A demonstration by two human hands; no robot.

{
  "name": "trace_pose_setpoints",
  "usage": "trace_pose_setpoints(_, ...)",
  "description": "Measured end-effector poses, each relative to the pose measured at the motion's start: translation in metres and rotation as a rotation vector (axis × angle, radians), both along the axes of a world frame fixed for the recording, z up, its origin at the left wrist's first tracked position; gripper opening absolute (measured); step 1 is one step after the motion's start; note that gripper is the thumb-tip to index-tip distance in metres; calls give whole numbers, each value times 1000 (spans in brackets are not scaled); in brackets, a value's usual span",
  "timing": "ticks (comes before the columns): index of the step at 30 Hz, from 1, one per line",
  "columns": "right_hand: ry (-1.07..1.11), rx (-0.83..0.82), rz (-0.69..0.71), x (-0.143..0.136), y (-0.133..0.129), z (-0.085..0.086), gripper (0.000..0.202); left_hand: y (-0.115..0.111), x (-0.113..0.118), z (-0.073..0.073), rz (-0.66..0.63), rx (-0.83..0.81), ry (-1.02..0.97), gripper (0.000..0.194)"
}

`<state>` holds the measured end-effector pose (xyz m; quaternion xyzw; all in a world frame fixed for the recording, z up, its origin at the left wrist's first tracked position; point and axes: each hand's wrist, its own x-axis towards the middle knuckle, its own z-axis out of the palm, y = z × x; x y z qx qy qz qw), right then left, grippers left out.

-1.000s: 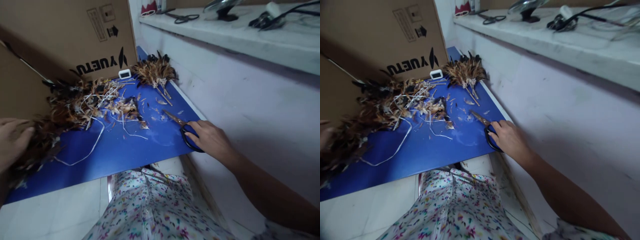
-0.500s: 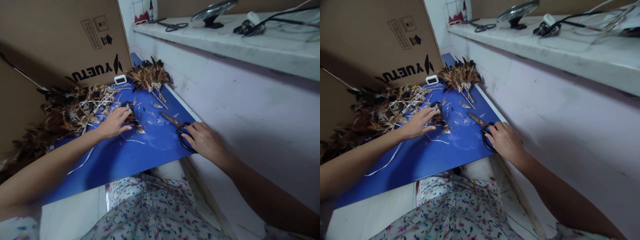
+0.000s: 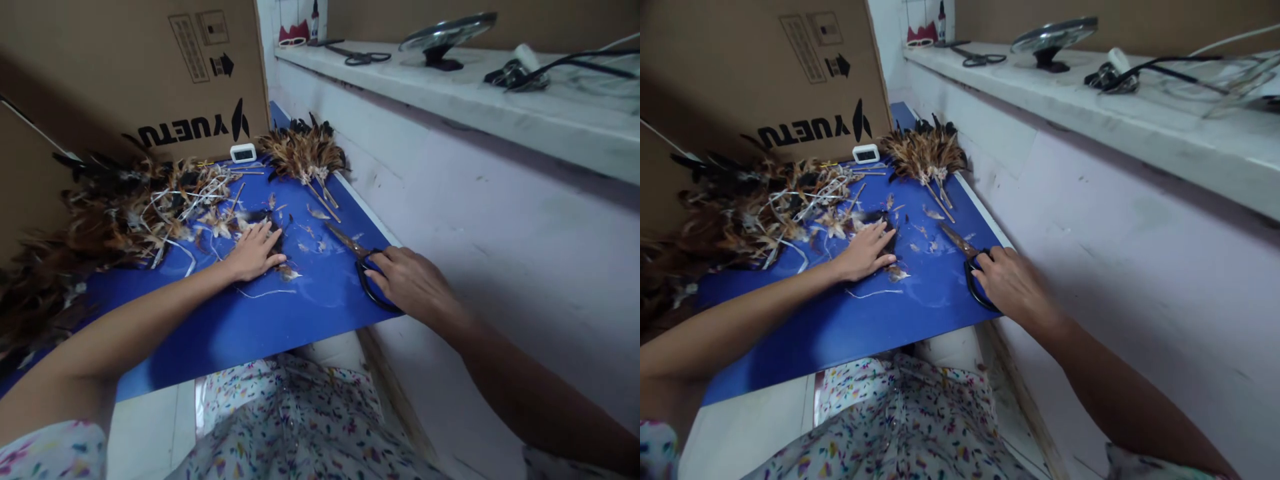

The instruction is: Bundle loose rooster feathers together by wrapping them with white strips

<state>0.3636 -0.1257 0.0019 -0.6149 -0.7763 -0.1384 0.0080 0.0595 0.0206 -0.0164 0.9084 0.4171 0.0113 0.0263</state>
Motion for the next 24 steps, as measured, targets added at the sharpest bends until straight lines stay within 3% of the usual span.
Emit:
trace_pose_setpoints(5,-30,31,27,-31,26,36,26,-30,-6,2,-30,-12,-36,77)
trace_pose_setpoints(10,205,-59,229,-87,103,52,28,-35,-17,-8,-38,37,-93,75)
trace_pose_setpoints(14,339,-147,234,-122,181,41,29,-37,-19,-11,-16,73,-150,75)
trace_pose_setpoints(17,358,-137,186,-136,222,27,30,-39,-18,-9,-12,62,-166,75)
trace_pose_setpoints(24,394,-164,95,-149,256,3,24,-39,-18,-9,-29,19,-212,73)
